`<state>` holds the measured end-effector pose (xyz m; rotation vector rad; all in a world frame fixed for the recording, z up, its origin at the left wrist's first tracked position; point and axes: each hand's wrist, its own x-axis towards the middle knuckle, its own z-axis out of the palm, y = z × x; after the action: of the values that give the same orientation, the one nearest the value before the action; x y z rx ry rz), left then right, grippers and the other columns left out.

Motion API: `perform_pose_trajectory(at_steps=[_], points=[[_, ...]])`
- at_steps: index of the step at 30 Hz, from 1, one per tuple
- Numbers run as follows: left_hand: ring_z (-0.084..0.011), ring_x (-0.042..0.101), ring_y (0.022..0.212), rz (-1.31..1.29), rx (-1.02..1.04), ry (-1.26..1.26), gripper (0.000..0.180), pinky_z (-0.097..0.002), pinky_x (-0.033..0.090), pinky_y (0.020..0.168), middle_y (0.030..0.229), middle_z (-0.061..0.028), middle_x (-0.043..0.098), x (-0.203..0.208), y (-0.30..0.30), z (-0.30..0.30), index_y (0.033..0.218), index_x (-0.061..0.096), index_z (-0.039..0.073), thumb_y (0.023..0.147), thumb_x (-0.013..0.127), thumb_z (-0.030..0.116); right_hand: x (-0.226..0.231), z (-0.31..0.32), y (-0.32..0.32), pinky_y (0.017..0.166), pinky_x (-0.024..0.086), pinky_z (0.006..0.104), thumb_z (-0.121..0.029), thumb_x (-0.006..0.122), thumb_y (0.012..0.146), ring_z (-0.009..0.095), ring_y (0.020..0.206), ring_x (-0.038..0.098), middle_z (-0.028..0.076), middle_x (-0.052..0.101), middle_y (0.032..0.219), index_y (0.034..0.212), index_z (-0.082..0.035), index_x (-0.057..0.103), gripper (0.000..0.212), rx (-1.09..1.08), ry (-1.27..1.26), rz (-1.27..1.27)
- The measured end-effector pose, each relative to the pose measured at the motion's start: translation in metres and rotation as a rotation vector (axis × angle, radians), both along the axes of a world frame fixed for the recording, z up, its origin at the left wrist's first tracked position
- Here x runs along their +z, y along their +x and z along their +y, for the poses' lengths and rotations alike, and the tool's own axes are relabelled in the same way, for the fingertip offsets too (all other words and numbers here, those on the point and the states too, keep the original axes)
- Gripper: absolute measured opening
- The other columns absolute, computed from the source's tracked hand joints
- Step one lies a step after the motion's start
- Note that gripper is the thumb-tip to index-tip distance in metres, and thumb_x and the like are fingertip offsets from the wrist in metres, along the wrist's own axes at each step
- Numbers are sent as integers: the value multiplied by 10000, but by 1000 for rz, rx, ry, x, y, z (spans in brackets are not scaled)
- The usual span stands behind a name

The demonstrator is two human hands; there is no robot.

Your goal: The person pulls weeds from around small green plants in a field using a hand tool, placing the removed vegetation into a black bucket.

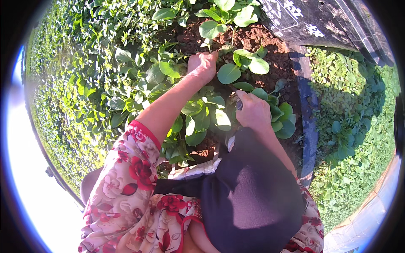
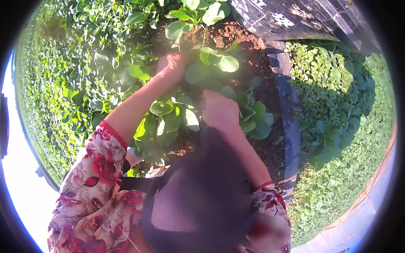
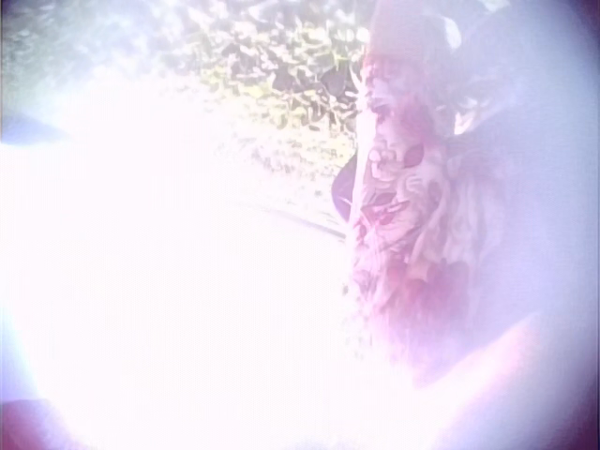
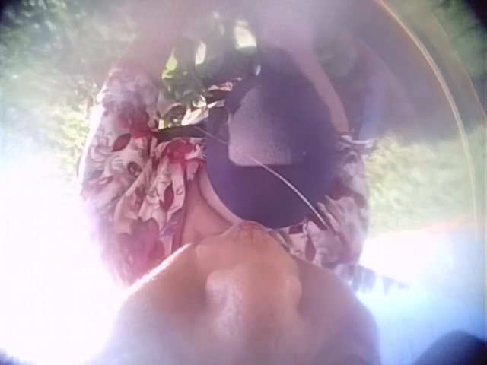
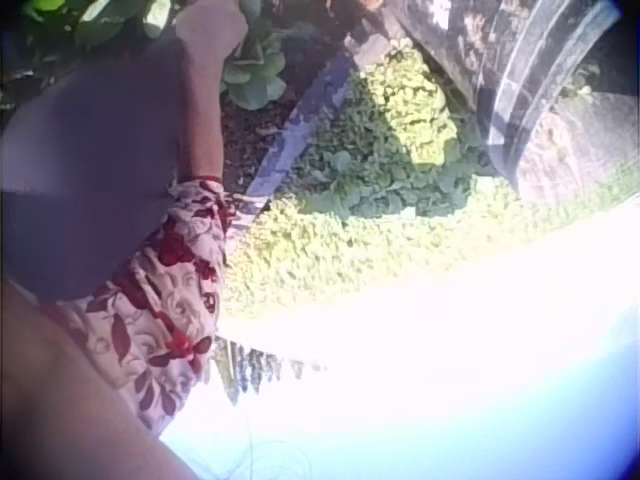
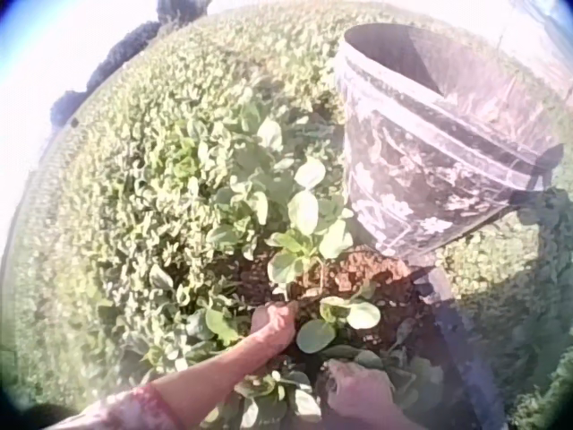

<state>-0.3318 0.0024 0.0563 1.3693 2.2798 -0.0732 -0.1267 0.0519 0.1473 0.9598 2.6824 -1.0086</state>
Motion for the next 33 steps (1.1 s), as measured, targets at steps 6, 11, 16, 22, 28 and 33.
perform_pose_trajectory(at_steps=[6, 11, 16, 22, 28, 33], points=[[-315, 538, 1134, 44, 352, -54, 305, -436, 439, 949, 1179, -128, 578, 26, -38, 0, 1145, 594, 161, 849, 528, 193, -4, 3, 7, 719, 494, 472, -190, 567, 795, 384, 816, 628, 165, 662, 895, 1046, -106, 626, 271, -155, -115, -21], [-308, 476, 1192, -106, 275, -171, 553, -458, 368, 995, 1275, -143, 504, 24, -31, -3, 1304, 458, 105, 815, 624, 301, -24, -6, 11, 757, 492, 469, -201, 582, 797, 398, 850, 623, 180, 660, 934, 1057, -113, 634, 279, -220, -186, -25], [-261, 505, 1170, 122, 60, -366, 567, -431, 316, 993, 1230, -127, 560, 39, -12, 9, 1259, 497, 68, 776, 648, 323, -32, -17, 10, 747, 498, 454, -168, 602, 783, 393, 854, 618, 161, 660, 938, 1034, -107, 644, 262, -341, -211, 95], [-265, 554, 1117, 89, 111, -317, 360, -428, 309, 1008, 1139, -122, 627, 25, -19, 4, 1093, 642, 84, 748, 619, 184, -42, -23, 1, 715, 505, 442, -137, 595, 779, 388, 808, 626, 168, 660, 898, 947, -78, 667, 192, -369, -195, 223], [-260, 632, 1021, -15, 88, -389, 360, -472, 360, 976, 1030, -145, 672, 25, -26, 12, 1009, 664, 60, 736, 654, 295, -45, -17, -29, 642, 487, 409, -95, 644, 779, 368, 698, 636, 193, 641, 733, 848, 1, 641, 118, -389, -280, 57], [-296, 603, 1106, -186, 149, -450, 329, -546, 358, 997, 1129, -142, 650, 25, -43, 17, 1062, 649, 63, 745, 573, 98, -35, 1, -33, 731, 513, 394, -158, 633, 777, 352, 798, 661, 207, 671, 833, 884, 0, 681, 196, -513, -499, -37]])
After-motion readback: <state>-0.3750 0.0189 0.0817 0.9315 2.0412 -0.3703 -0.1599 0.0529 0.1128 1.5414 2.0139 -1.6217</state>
